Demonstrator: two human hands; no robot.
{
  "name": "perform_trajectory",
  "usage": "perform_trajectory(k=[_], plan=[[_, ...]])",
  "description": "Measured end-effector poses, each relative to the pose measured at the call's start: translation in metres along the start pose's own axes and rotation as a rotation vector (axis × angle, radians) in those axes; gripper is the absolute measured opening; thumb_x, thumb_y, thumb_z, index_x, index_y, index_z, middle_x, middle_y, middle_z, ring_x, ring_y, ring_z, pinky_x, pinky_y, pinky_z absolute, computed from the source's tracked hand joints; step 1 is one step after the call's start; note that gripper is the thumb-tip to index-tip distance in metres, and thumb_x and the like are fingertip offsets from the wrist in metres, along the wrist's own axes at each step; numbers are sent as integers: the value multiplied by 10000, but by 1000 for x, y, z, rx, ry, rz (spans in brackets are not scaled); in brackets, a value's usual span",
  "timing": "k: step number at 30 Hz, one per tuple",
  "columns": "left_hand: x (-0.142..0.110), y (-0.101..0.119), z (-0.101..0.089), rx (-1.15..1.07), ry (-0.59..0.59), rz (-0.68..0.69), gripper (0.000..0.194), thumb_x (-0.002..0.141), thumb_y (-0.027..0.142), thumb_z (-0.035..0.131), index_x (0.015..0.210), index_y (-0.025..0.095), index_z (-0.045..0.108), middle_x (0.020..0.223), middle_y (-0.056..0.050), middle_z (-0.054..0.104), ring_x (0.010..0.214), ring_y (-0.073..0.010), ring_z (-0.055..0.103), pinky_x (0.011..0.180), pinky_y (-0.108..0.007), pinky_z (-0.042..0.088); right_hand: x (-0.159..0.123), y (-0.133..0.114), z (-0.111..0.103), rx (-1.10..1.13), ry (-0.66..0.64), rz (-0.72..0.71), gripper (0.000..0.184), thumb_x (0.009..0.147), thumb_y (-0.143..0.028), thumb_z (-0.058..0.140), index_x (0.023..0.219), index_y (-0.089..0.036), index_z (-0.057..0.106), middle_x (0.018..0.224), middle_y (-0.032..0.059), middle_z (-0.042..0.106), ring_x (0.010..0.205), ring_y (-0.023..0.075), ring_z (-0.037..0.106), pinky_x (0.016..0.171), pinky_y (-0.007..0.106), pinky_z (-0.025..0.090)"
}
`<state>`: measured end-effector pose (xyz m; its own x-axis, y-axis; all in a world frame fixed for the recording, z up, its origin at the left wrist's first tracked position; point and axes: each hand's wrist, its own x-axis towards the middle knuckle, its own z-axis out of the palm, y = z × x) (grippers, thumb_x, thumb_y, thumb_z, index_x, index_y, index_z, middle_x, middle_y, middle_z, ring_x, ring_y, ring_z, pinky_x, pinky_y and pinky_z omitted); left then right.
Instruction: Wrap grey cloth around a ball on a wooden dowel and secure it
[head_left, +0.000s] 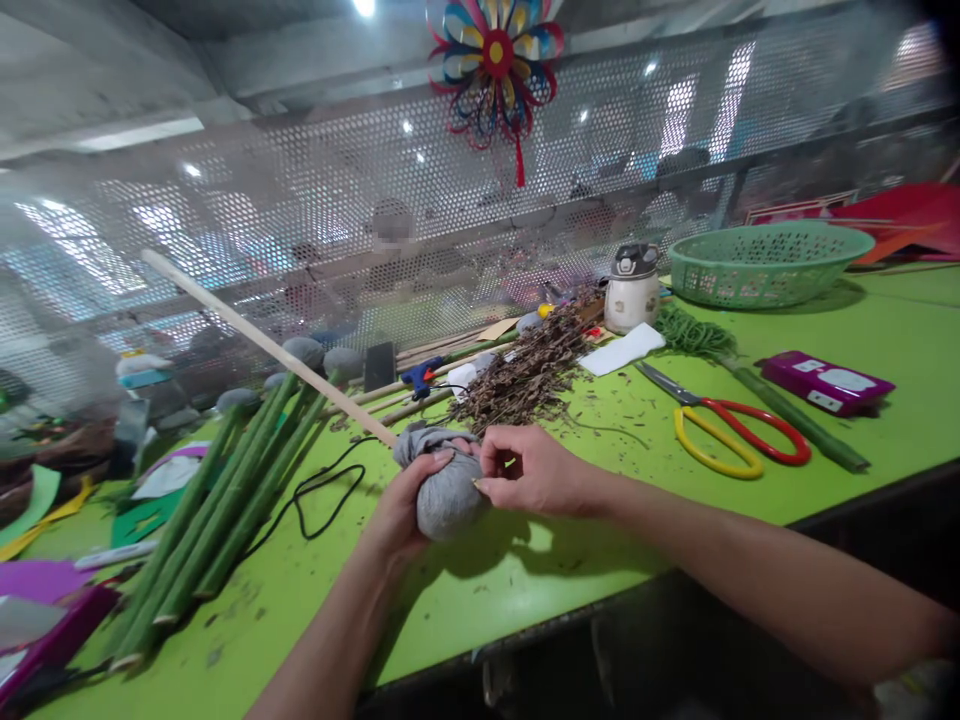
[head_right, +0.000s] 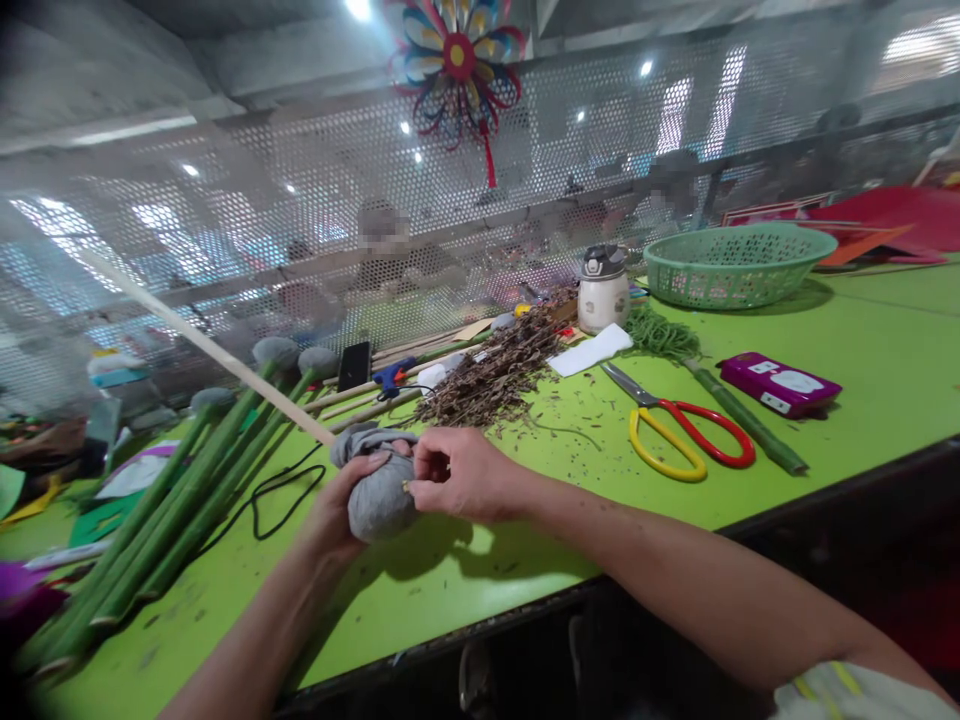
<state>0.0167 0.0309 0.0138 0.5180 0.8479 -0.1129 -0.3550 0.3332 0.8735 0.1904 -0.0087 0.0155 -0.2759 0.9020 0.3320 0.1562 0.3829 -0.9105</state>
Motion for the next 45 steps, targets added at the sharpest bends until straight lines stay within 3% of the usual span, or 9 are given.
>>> perform_trajectory(k=[5,12,22,27,32,36,45], plan=[[0,3,0,-46,-10,7,153,703,222,605,825,139,647,878,-63,672,791,-211,651,760,-322,538,-1,-3,-7,177,-162,38,130,740,-237,641,782,-179,532,748,-11,537,650,103,514,572,220,452],[0,-1,-2,-28,-12,4,140,723,212,605,818,124,659,850,-68,677,793,-205,650,772,-315,533,0,2,0,64,-38,20,142,755,-220,627,692,-174,508,613,-39,511,551,84,481,522,203,392],[2,-7,-8,26,-9,1,144,740,218,619,841,128,668,832,-50,673,688,-157,631,641,-251,529,1,2,-2,-135,-36,46,119,695,-185,606,656,-178,494,609,-40,519,543,86,464,497,196,367],[3,-11,-8,115,62,12,189,710,221,660,866,113,667,820,-61,684,681,-170,639,649,-266,527,2,1,-1,-301,-16,76,131,628,-144,617,616,-173,489,582,-51,504,536,79,427,471,188,322],[3,-6,-3,40,31,-5,183,715,248,637,846,124,663,818,-55,680,666,-170,642,620,-263,523,1,-6,-10,2,-127,148,79,710,-187,603,709,-162,528,597,-43,528,512,87,512,505,210,416],[0,-3,-2,-4,22,9,162,722,233,620,835,126,664,815,-47,675,671,-173,644,641,-282,532,2,-9,-18,190,-161,115,113,725,-168,615,831,-140,585,680,-10,579,599,109,565,609,265,485],[1,-7,-14,26,-21,-7,235,769,236,615,972,129,669,938,-82,697,768,-197,662,706,-302,540,1,-4,-11,59,-106,23,122,720,-176,674,792,-147,580,674,-26,542,625,90,493,595,223,419]])
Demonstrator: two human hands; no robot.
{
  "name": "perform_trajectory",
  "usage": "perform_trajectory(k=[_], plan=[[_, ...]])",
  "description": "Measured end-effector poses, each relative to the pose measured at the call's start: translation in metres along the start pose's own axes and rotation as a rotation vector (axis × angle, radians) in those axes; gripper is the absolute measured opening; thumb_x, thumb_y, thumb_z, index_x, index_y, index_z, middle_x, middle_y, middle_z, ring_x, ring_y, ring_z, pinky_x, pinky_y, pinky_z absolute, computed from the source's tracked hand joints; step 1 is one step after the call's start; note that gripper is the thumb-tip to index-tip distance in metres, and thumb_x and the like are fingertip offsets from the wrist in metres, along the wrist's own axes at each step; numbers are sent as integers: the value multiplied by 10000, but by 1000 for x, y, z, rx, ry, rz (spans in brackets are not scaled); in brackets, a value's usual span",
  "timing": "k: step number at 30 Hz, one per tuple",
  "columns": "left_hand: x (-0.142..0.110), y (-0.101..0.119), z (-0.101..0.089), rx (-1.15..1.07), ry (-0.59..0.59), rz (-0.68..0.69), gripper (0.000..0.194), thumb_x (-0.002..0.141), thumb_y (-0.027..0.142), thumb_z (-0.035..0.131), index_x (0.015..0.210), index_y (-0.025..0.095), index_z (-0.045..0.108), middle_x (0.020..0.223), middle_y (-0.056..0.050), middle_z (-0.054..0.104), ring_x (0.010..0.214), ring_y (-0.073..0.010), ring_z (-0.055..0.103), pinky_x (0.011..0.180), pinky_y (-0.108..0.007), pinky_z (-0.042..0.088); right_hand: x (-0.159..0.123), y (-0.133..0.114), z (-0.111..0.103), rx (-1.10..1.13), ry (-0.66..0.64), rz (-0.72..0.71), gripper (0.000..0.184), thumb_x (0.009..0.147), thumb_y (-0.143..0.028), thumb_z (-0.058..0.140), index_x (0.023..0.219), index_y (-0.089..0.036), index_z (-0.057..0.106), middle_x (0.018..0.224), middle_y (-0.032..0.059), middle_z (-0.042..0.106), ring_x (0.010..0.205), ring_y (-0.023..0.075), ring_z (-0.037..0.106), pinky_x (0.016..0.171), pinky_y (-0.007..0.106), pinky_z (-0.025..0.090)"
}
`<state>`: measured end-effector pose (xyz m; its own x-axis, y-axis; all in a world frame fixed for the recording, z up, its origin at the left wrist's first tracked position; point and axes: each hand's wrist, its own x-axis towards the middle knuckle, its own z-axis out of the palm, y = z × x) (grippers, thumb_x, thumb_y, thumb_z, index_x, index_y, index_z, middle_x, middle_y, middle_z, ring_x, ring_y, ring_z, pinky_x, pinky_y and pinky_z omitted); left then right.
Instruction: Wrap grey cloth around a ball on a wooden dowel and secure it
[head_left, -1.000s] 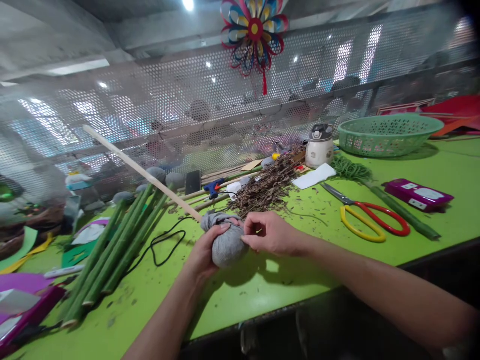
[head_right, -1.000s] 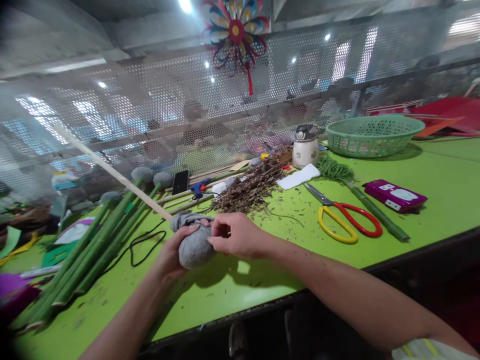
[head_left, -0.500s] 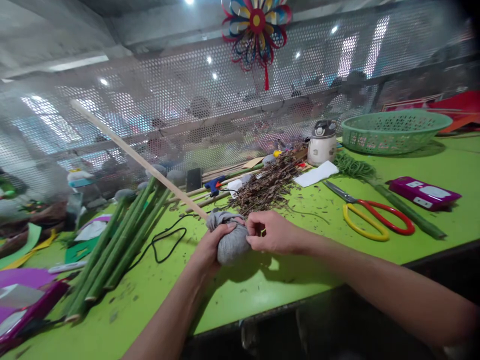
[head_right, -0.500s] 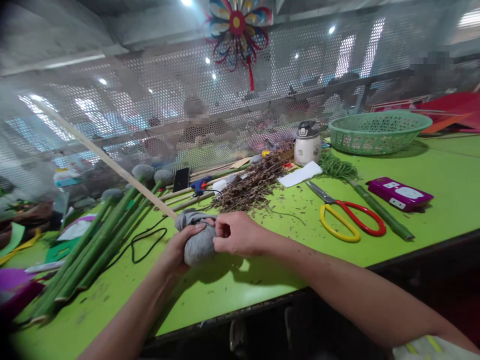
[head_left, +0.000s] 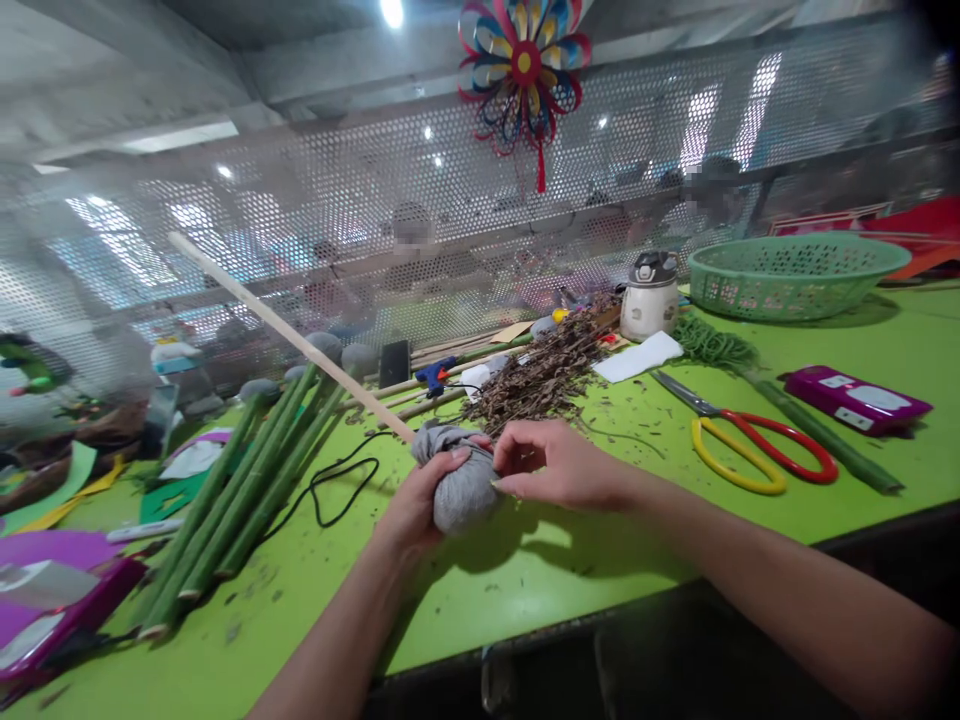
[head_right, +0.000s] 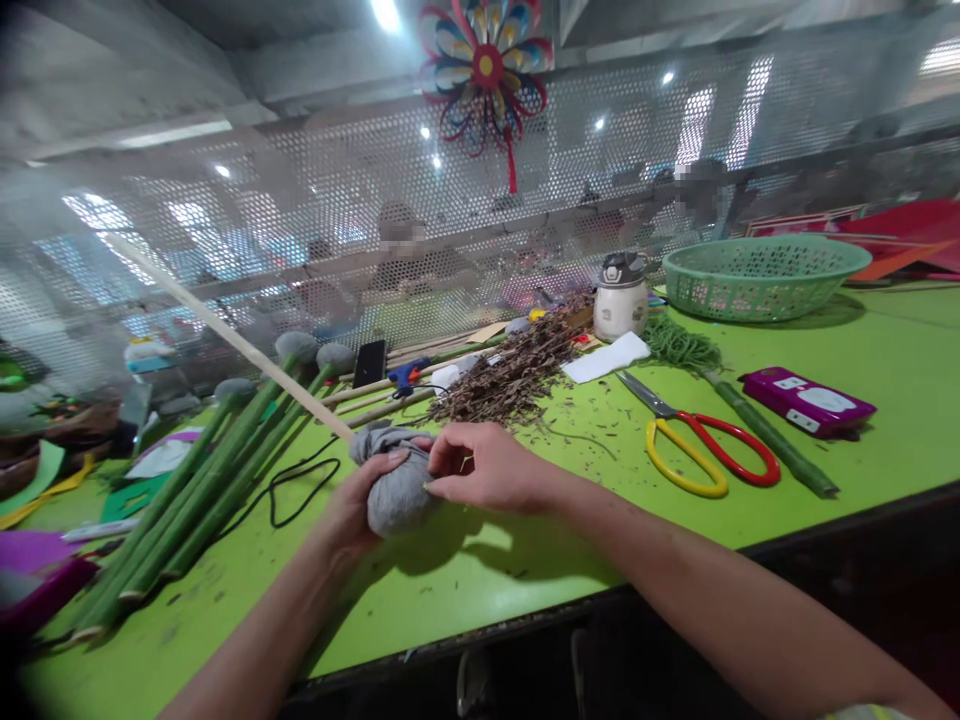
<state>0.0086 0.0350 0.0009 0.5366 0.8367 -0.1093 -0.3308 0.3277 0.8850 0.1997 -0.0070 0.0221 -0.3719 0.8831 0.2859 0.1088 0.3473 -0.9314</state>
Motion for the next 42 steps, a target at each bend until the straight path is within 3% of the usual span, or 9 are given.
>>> perform_trajectory(k=[8,18,26,34,38,42], plan=[[0,-3,-2,35,4,31,397,770,267,650,1149,150,617,1020,-102,694,866,-234,668,737,-307,541,0,1,2,31,1,21,152,709,-157,683,753,-158,537,678,-34,528,628,87,482,592,219,409],[2,-9,-3,-83,-17,7,470,740,431,679,1092,124,625,962,-110,705,894,-254,668,841,-357,517,1,3,-11,195,-117,90,157,709,-155,660,839,-148,573,795,18,575,714,133,551,627,294,521],[1,-11,-2,-37,-5,9,460,699,410,725,1047,124,630,875,-101,714,752,-224,681,792,-360,521,6,4,-6,140,65,31,85,755,-188,616,819,-134,598,697,14,604,602,116,557,598,284,498],[-1,-19,-3,92,24,53,489,532,362,845,916,113,672,811,-93,702,741,-205,652,734,-304,511,4,4,-3,-183,83,-82,196,795,-245,620,968,-158,650,829,30,600,716,128,540,657,271,469],[-1,-20,-4,143,-27,21,514,517,343,852,936,106,672,855,-105,696,778,-215,644,749,-322,509,3,2,-1,-295,133,-106,52,756,-172,648,799,-161,675,759,13,568,694,125,524,649,262,435],[-1,-17,-3,157,-26,-20,491,521,290,850,940,106,675,842,-109,700,752,-222,650,729,-339,519,4,3,-3,-173,193,-98,39,756,-160,640,720,-149,649,732,12,563,686,120,518,634,253,417]])
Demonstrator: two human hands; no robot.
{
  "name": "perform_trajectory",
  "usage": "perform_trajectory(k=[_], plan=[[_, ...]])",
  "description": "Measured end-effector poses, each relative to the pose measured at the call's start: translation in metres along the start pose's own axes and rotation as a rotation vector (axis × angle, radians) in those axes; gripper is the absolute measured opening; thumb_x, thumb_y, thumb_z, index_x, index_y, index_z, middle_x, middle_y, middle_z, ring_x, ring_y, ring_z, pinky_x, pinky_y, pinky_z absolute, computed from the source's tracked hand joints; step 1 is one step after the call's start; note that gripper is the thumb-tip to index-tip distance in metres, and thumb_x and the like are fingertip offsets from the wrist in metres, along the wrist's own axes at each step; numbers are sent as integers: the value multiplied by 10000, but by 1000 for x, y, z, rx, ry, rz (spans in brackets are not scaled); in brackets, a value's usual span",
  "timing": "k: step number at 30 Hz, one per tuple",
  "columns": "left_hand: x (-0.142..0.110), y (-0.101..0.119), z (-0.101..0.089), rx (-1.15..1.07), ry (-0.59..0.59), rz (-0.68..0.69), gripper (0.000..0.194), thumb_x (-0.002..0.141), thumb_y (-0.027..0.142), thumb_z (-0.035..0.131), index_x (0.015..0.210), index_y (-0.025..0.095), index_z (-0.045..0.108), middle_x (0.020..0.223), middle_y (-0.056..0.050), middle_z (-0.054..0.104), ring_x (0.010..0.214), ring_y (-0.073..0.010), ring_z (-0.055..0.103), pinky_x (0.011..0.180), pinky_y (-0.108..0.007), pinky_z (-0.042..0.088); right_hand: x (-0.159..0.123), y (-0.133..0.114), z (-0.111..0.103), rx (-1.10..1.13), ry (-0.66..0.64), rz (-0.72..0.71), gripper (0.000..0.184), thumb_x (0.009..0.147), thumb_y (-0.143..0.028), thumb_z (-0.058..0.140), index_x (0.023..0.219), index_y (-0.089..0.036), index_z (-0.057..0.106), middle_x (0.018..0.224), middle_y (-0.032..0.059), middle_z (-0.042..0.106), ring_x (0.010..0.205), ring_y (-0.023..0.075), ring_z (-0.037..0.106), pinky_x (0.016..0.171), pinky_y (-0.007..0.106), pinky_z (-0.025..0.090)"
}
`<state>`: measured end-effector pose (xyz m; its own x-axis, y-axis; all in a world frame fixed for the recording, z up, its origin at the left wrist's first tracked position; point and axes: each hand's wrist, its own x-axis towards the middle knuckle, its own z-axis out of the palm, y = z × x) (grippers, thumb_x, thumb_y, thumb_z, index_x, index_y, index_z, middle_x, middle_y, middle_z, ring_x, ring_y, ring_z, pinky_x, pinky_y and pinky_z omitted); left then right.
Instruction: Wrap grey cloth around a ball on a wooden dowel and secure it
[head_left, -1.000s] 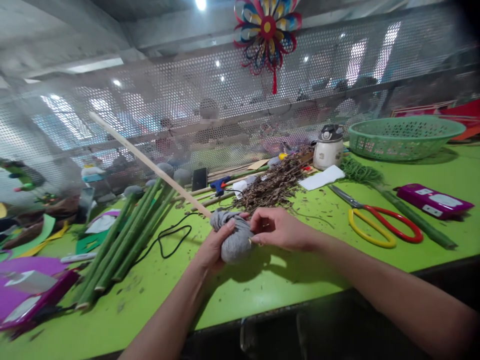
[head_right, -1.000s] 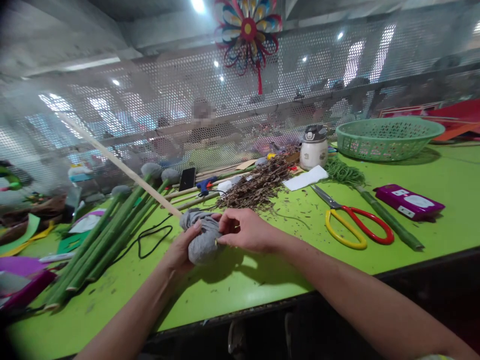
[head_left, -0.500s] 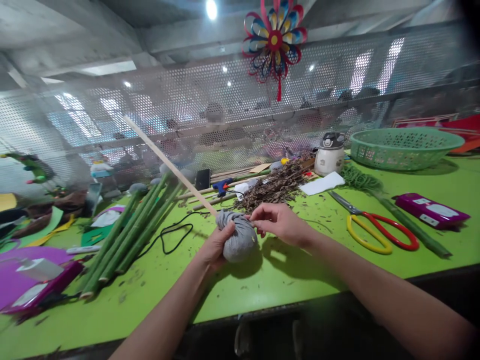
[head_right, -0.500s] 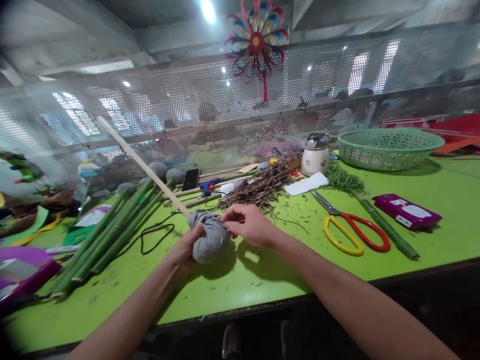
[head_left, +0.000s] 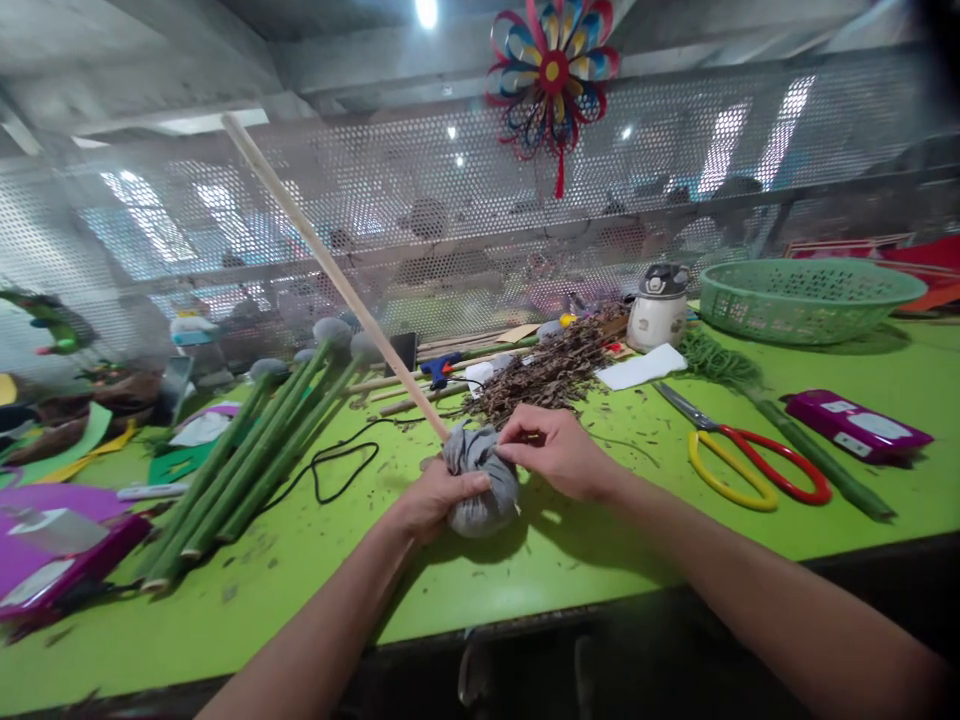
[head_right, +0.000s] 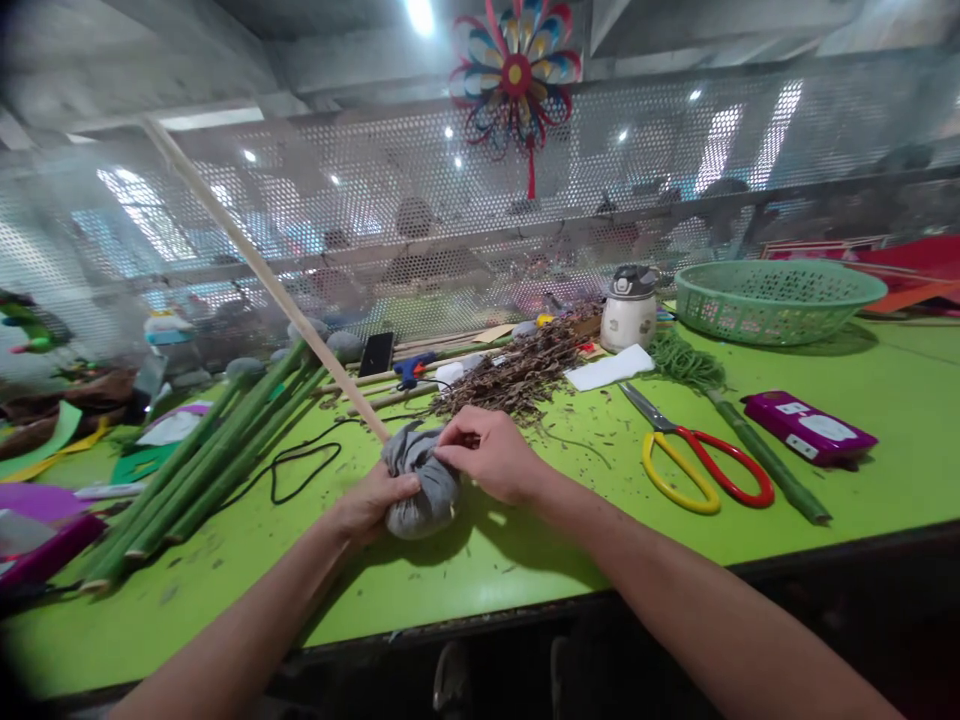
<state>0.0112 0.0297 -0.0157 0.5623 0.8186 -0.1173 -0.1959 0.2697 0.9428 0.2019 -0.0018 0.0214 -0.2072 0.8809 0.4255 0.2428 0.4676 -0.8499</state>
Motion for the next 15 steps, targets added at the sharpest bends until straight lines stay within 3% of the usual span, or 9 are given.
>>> perform_trajectory(k=[8,13,15], plan=[[-2,8,0,-155,42,101,495,557,300,831,999,142,673,826,-81,709,728,-201,655,704,-292,525,-1,7,-12,513,-208,85,168,761,-277,683,759,-151,571,952,61,616,595,75,475,520,223,384],[-3,9,-3,-170,-2,48,392,586,302,812,923,137,697,814,-94,720,701,-199,664,658,-280,537,-2,4,-16,572,-212,86,201,755,-300,691,742,-146,563,1002,90,624,626,89,503,533,236,405],[-3,8,-3,-173,-18,54,359,595,289,807,906,143,703,813,-91,723,694,-202,669,660,-285,537,-2,2,-17,488,-211,93,208,766,-325,679,765,-148,570,882,68,630,593,89,500,521,236,401]])
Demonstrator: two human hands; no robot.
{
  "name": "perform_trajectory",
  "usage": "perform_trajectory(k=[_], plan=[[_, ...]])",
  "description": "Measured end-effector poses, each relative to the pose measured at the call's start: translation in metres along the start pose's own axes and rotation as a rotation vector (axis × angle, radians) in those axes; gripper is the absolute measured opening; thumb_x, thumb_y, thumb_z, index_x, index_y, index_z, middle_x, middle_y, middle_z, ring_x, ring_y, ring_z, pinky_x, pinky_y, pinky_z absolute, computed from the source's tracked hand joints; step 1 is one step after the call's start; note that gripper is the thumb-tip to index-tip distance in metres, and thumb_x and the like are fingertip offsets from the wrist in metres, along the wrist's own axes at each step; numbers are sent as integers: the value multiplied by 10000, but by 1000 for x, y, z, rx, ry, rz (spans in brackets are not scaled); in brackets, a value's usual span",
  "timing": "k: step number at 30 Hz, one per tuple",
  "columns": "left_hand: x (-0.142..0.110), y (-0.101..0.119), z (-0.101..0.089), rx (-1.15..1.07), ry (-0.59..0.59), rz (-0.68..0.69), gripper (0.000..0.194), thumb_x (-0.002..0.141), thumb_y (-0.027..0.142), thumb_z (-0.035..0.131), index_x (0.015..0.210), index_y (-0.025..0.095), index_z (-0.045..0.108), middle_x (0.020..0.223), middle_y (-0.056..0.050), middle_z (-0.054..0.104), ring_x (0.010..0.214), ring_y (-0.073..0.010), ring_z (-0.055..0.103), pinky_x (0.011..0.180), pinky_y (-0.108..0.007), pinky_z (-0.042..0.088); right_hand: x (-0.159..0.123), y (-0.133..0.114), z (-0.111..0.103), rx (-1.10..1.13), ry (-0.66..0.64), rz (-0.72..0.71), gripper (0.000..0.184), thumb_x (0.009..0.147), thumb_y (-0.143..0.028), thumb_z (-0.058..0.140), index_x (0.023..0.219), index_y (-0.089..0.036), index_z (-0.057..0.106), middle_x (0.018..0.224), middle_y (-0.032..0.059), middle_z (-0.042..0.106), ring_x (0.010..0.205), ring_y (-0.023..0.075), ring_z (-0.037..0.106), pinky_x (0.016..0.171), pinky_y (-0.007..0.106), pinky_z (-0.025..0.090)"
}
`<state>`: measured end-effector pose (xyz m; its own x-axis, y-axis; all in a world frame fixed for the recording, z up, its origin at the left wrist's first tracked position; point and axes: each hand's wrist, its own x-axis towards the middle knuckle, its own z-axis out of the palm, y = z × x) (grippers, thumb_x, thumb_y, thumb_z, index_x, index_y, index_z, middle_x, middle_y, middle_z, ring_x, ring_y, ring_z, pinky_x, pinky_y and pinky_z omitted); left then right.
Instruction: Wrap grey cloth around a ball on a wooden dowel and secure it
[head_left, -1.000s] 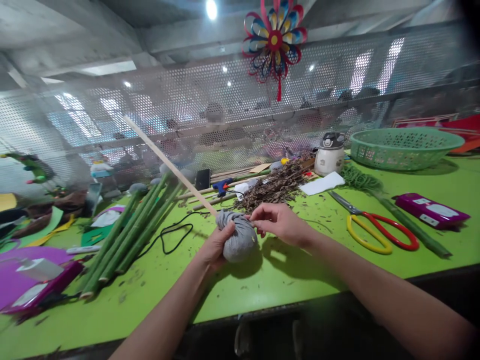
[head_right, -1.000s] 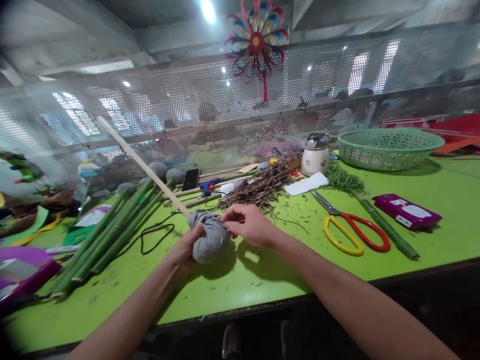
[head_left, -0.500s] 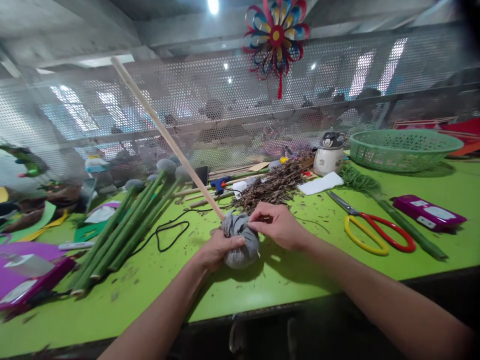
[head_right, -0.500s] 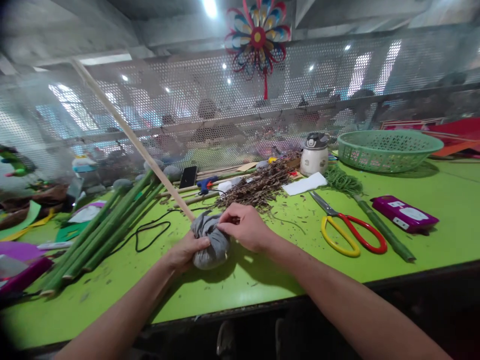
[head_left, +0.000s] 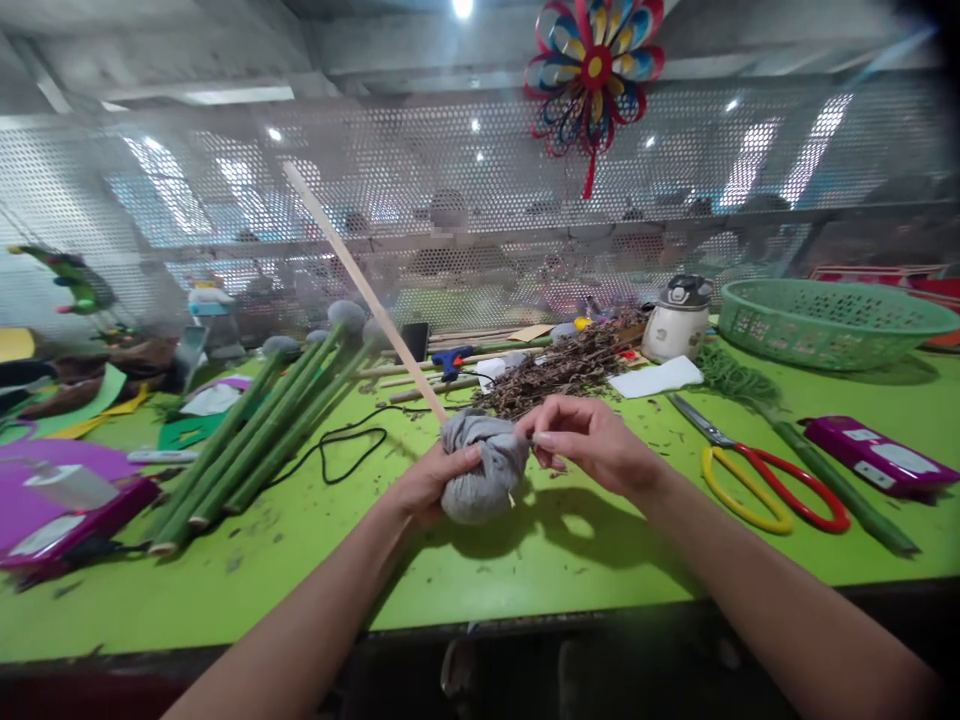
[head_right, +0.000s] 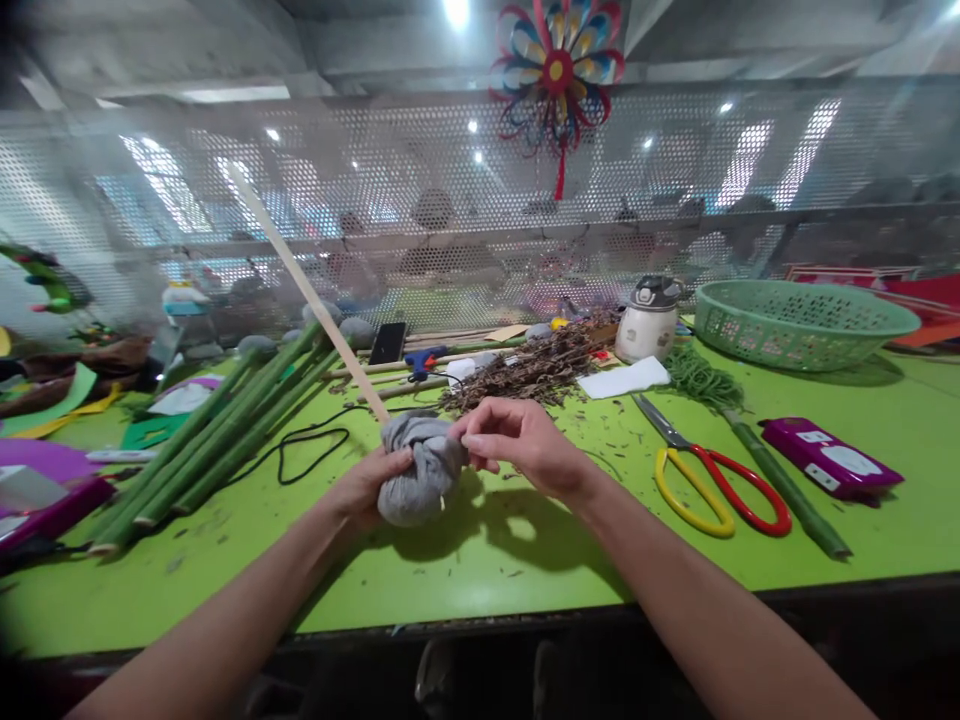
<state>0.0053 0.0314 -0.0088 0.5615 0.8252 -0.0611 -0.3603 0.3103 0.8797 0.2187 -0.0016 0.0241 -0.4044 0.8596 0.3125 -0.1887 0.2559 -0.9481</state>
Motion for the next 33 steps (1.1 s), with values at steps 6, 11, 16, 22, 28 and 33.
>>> perform_trajectory(k=[6,11,16,22,28,33], plan=[[3,0,0,20,-10,27,374,634,291,782,964,138,694,862,-112,731,738,-241,680,676,-313,533,1,0,8,-510,98,53,304,718,-390,716,877,-163,593,638,-30,504,567,91,433,505,220,347],[6,-1,-2,64,42,35,398,653,253,768,1018,118,681,948,-127,724,806,-250,682,747,-336,536,0,-2,12,-748,110,111,215,731,-360,694,747,-170,595,585,-39,494,537,89,400,490,225,307],[7,-2,1,88,77,5,363,649,218,773,988,122,689,934,-128,726,779,-232,685,730,-313,535,-1,-5,9,-668,57,66,95,770,-247,645,728,-164,662,629,-16,539,577,98,452,537,233,343],[7,0,3,47,103,32,307,632,261,784,897,130,700,835,-100,730,701,-210,677,671,-298,536,-4,-10,13,-566,-196,-126,111,813,-239,630,865,-200,720,764,15,554,688,118,516,612,236,412],[5,6,2,13,154,45,334,600,191,787,906,107,682,784,-100,730,685,-226,676,675,-326,540,-9,-11,24,-857,-305,-248,224,882,-184,514,1023,-202,686,854,48,559,783,145,514,686,258,411],[7,6,-4,-1,175,69,304,640,197,753,923,107,687,755,-91,731,620,-204,668,659,-313,536,-13,-9,27,-903,-243,-303,251,898,-185,468,1069,-179,652,920,85,612,789,162,543,698,278,416]])
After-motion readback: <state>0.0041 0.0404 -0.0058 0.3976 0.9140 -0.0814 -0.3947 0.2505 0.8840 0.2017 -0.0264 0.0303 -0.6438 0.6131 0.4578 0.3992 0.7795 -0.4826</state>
